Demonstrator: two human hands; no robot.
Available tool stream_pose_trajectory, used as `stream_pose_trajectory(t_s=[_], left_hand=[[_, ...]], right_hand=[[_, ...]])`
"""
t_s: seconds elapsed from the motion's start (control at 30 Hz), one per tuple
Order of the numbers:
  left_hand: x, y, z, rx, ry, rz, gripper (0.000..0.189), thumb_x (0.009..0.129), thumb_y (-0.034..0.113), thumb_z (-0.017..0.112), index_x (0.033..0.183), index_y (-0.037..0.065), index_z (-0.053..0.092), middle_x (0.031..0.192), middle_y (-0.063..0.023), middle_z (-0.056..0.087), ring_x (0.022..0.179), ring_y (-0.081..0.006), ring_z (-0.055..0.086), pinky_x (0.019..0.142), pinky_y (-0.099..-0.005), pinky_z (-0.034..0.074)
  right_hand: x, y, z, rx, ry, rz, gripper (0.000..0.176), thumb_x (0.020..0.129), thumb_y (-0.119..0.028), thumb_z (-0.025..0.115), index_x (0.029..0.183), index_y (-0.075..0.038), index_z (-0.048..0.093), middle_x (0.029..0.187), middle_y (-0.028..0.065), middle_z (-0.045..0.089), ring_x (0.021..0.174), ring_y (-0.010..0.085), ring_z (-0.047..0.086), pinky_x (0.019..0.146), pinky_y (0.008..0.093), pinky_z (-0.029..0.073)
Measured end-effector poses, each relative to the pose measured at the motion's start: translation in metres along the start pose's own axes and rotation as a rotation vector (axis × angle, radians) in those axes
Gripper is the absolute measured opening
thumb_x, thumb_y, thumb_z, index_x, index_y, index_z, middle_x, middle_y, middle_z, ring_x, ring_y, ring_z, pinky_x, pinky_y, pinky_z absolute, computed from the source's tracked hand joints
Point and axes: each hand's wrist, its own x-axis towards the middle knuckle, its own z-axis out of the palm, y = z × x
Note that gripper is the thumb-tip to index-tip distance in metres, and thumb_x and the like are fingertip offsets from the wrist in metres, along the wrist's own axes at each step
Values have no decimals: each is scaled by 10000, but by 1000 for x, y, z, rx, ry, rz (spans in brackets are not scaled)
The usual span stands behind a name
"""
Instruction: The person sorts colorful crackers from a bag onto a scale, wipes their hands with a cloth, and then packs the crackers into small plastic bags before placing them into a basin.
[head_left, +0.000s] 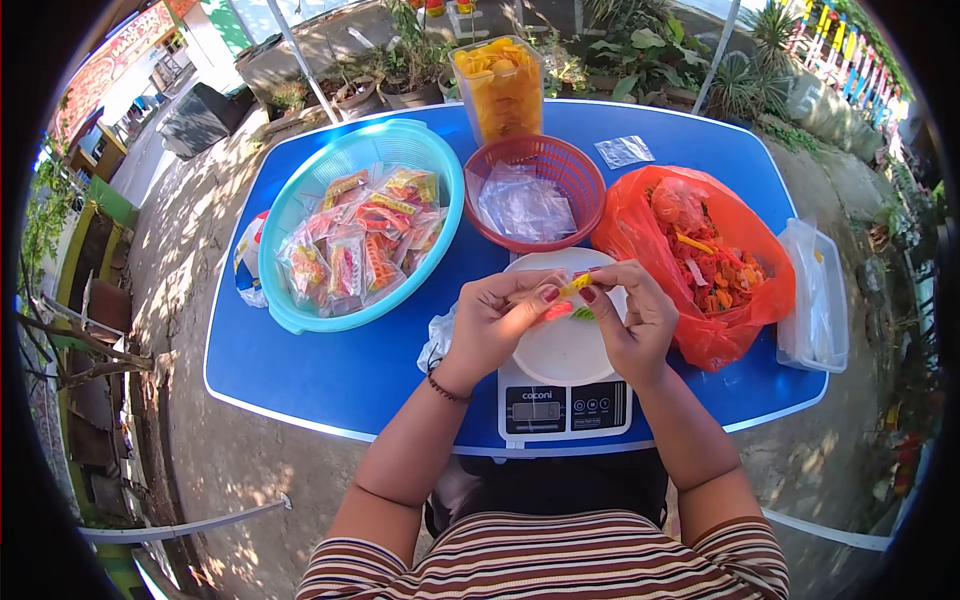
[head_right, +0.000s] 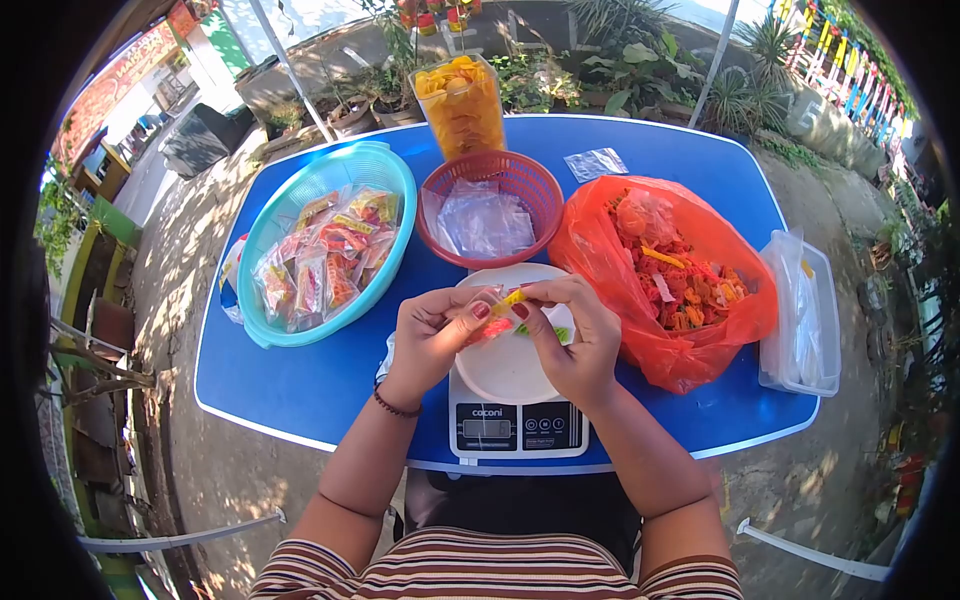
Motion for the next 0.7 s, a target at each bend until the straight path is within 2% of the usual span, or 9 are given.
stream_pose_trajectory(t_s=[0.07, 0.17, 0.27, 0.37, 0.47, 0.57, 0.6, 0.7], left_hand=[[0, 0, -3, 45, -1, -18, 275, 978, 117, 667, 1193, -52, 693, 992, -100, 747, 863, -74, 673, 738, -202, 553], [0, 0, 0, 73, 26, -13, 283, 998, 168, 650, 1172, -49, 707, 954, -89, 751, 826, -54, 649, 705, -192, 534], [0, -3, 3, 56, 37, 33, 287, 1005, 176, 640, 1179, -44, 705, 966, -84, 752, 831, -59, 656, 726, -201, 540], [-1, 0, 3, 140, 66, 87, 283, 1010, 175, 632, 1176, -42, 707, 948, -67, 750, 812, -53, 648, 718, -206, 536], [1, -2, 1, 106, 195, 102, 271, 1030, 192, 605, 1112, -40, 719, 914, -47, 735, 801, -46, 632, 712, -205, 523], [4, -3, -8, 69, 305, 180, 297, 1058, 224, 556, 1055, -32, 707, 898, -41, 716, 794, -44, 618, 704, -201, 508], [4, -1, -11, 37, 261, 215, 358, 1081, 274, 501, 1034, -26, 692, 902, -40, 706, 805, -46, 617, 723, -195, 502], [5, -8, -22, 58, 246, 143, 388, 1096, 285, 438, 1078, -31, 662, 953, -99, 727, 860, -144, 711, 777, -272, 573]], right_hand=[[4, -4, 0, -32, -6, -2, 167, 825, 62, 733, 980, 12, 696, 936, 98, 705, 849, 183, 670, 794, 295, 516], [8, -4, -7, -154, -111, -98, 182, 799, 12, 741, 976, -9, 706, 979, 96, 697, 920, 235, 652, 838, 333, 499], [8, -8, -6, -273, -206, -125, 182, 793, -50, 733, 973, -24, 716, 1059, 99, 671, 1021, 274, 601, 874, 374, 470], [9, -11, -4, -271, -228, -143, 195, 819, -74, 698, 1011, -37, 709, 1121, 103, 640, 1055, 273, 556, 899, 382, 439], [11, -11, 1, -87, -33, -79, 231, 826, -58, 671, 1056, -55, 695, 1137, 119, 631, 1039, 282, 553, 913, 404, 423], [9, 2, -5, -395, -174, -103, 276, 840, -67, 649, 1113, -73, 686, 1153, 116, 628, 1068, 294, 539, 941, 417, 414], [9, -2, -8, -479, -383, -95, 265, 846, -120, 674, 1109, -101, 699, 1179, 91, 625, 1109, 304, 521, 952, 445, 416], [3, -12, 3, -638, -532, -228, 240, 839, -174, 705, 1075, -134, 715, 1178, 49, 627, 1112, 293, 516, 951, 455, 415]])
